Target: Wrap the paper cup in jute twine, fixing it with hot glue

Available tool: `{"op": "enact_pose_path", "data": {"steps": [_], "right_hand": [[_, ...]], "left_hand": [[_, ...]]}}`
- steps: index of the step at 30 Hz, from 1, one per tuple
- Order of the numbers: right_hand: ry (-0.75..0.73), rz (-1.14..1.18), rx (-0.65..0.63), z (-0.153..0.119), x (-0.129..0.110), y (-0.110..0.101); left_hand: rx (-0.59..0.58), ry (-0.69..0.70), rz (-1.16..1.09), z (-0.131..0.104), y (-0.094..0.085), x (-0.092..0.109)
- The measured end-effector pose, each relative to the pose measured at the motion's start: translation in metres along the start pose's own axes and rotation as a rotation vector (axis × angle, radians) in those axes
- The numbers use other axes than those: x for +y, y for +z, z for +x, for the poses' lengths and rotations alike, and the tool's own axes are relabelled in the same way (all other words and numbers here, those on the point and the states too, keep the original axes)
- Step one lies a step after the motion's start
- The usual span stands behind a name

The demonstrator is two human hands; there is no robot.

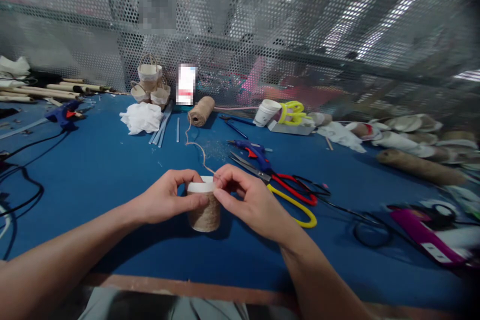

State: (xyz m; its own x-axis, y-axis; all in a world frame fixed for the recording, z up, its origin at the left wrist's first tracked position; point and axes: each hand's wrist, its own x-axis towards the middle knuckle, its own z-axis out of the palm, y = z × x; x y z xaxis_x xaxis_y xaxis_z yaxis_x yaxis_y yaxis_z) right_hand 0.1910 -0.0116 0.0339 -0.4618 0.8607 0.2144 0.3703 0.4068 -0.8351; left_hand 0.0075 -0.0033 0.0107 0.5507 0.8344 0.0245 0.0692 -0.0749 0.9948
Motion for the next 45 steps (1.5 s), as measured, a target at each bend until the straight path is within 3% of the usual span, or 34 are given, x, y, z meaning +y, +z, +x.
{"op": "enact_pose_path", "data": {"steps": [11,18,22,26,31,35,40,45], "right_hand": [[-0.068,-0.103,0.014,-0.001,0.003,0.005],[-0.129,-0.072,0.045,0.001,0.005,0.008],[-0.086,0.028,0.197,0.003,0.011,0.005],[-0.058,-0.032,0.375,0.006,0.018,0.001],[-0.114,-0.123,0.307,0.009,0.017,0.007],[-0.140,-0.107,0.256,0.009,0.018,0.013],[-0.151,-0.107,0.198,0.007,0.020,0.013],[-0.139,-0.105,0.192,0.007,0.018,0.013]], "left_hand": [[0.055,0.062,0.198,-0.001,0.001,0.004],[0.015,0.057,0.047,0.001,-0.002,0.000],[0.034,0.006,-0.175,0.004,-0.004,-0.003],[0.069,0.026,-0.321,0.007,-0.003,-0.008],[0.096,0.065,-0.377,0.010,0.000,-0.015],[0.092,0.020,-0.368,0.010,0.000,-0.015],[0.006,-0.075,-0.328,0.007,0.000,-0.010],[-0.044,-0.084,-0.304,0.006,-0.001,-0.010]]}}
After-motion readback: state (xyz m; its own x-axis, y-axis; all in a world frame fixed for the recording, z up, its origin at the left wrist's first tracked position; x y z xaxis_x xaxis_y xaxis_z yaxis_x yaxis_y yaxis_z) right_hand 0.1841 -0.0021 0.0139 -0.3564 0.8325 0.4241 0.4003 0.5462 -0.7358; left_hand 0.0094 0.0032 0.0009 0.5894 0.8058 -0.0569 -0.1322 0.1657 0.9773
